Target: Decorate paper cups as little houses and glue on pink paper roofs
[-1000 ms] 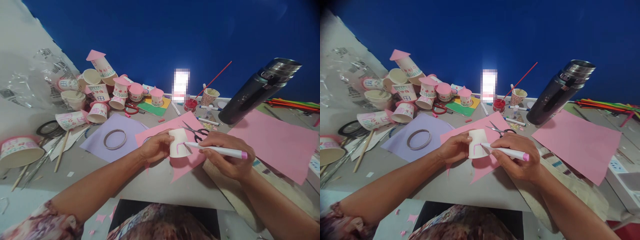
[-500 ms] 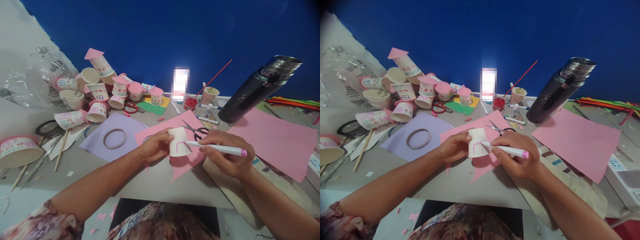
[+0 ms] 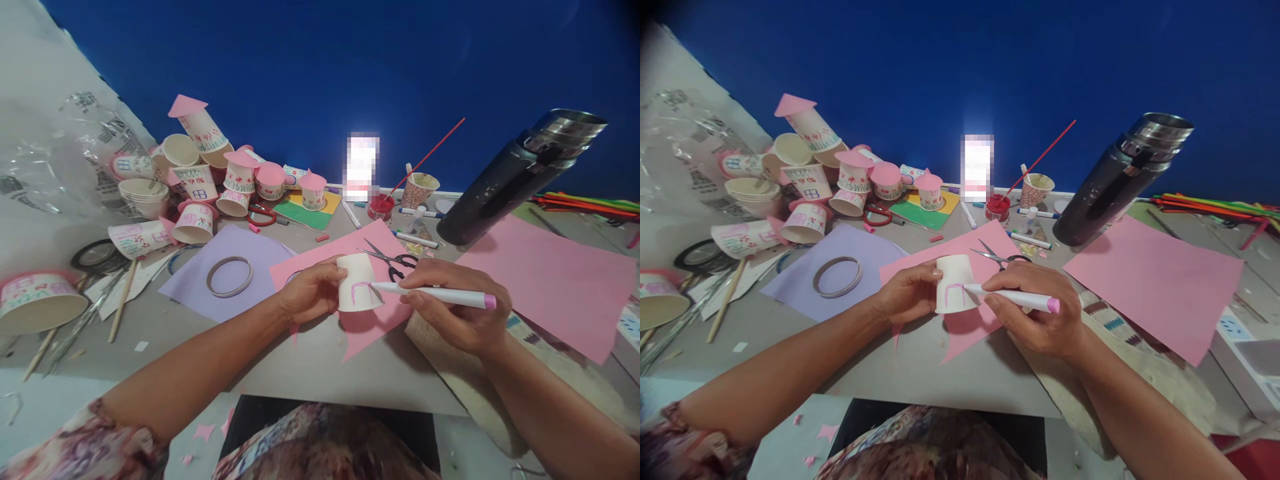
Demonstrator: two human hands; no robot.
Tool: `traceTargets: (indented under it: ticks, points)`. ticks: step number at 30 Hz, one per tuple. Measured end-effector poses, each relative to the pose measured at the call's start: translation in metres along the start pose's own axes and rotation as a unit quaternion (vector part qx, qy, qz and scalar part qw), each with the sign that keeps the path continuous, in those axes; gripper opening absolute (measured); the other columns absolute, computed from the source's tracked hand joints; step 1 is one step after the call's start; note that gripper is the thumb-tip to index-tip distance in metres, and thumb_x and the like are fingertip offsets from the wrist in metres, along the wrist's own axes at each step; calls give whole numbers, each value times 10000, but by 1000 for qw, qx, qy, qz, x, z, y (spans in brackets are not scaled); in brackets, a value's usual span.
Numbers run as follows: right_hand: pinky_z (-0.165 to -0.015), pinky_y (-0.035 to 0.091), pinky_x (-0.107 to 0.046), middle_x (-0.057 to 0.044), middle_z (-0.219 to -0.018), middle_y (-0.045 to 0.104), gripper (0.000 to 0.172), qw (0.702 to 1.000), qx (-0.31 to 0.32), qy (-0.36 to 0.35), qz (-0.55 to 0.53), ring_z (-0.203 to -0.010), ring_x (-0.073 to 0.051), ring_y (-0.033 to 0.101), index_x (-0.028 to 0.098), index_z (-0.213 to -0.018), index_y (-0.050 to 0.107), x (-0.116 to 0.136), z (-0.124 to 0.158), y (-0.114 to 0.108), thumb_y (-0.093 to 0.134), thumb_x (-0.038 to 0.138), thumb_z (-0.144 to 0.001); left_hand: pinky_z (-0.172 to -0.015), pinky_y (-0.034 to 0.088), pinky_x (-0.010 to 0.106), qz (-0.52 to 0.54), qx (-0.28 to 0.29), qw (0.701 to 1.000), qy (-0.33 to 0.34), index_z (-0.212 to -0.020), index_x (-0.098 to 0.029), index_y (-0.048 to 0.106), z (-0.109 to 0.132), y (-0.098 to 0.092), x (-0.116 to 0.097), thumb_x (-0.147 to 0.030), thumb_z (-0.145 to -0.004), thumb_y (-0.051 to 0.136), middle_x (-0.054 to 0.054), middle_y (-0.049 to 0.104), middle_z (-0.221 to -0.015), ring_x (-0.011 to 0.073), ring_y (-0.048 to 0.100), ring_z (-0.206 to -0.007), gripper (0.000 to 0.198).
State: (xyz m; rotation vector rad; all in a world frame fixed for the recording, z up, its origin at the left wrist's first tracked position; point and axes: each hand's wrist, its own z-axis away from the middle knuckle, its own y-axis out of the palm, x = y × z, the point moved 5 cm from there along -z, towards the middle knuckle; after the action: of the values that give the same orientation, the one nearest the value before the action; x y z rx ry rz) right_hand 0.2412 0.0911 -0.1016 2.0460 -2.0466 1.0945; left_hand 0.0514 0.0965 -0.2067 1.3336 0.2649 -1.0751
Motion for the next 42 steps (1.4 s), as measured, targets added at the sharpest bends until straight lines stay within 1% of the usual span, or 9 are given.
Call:
traceTargets:
  ticks: [8,14,19,23,25,30,34,39,42]
  points:
    - [-562,499,-324,-36,-742,747,213,999,10,17,-25,-598,-179,650,227,-940,754,-2,2,0,663,62,-842,-701,512,308,14,11,1000,3,-1106,-128,717,1,2,-1,-258,-693,811,56,728,-882,207,671,-786,443]
    - [-524,466,-300,-8,-647,684,180,995,50,42,-72,-550,-166,616,225,-874,740,-2,0,0,616,94,-872,-631,478,291,8,25,1000,7,-1026,-120,715,2,2,-2,-257,-721,784,33,689,-771,176,624,-674,341]
    - [-521,467,-297,-18,-660,694,162,996,45,43,-66,-548,-166,615,218,-871,743,-2,0,-1,623,108,-878,-683,494,300,20,25,999,15,-1089,-115,722,1,3,-3,-242,-708,796,58,727,-856,196,655,-754,408]
    - [-515,471,-306,-20,-632,690,151,994,61,57,-74,-534,-176,616,226,-857,738,-3,1,1,618,144,-897,-623,457,278,22,31,999,15,-1022,-123,729,0,3,-2,-238,-712,797,30,691,-754,169,619,-671,338]
    - [-509,476,-305,-21,-634,698,143,994,56,59,-70,-529,-176,621,227,-849,740,-4,2,0,627,153,-897,-631,459,279,24,30,999,13,-1044,-122,729,0,3,-2,-233,-716,794,35,698,-776,170,623,-682,353]
    - [-590,544,-334,-41,-742,753,154,997,19,50,-49,-634,-203,698,229,-937,768,-7,5,-1,679,123,-870,-664,483,287,7,18,1000,16,-1081,-121,724,0,2,-1,-267,-702,826,48,708,-819,183,641,-721,419]
    - [-586,541,-345,-45,-743,754,176,998,31,27,-53,-629,-203,690,231,-980,766,-3,5,4,677,117,-880,-684,499,292,-24,13,1000,15,-1115,-126,717,0,1,2,-328,-705,852,59,718,-889,185,654,-749,477]
    - [-584,551,-342,-48,-741,760,169,998,37,7,-47,-627,-204,696,233,-982,760,2,2,7,675,121,-888,-670,489,279,-60,8,998,25,-1077,-149,711,1,4,2,-374,-725,849,64,709,-884,193,663,-763,440]
    - [-540,507,-317,-33,-705,736,186,997,60,-2,-53,-582,-185,655,230,-986,753,4,1,8,672,102,-878,-677,492,283,-72,8,997,23,-1067,-154,706,2,6,1,-399,-708,860,65,705,-893,197,658,-770,461]
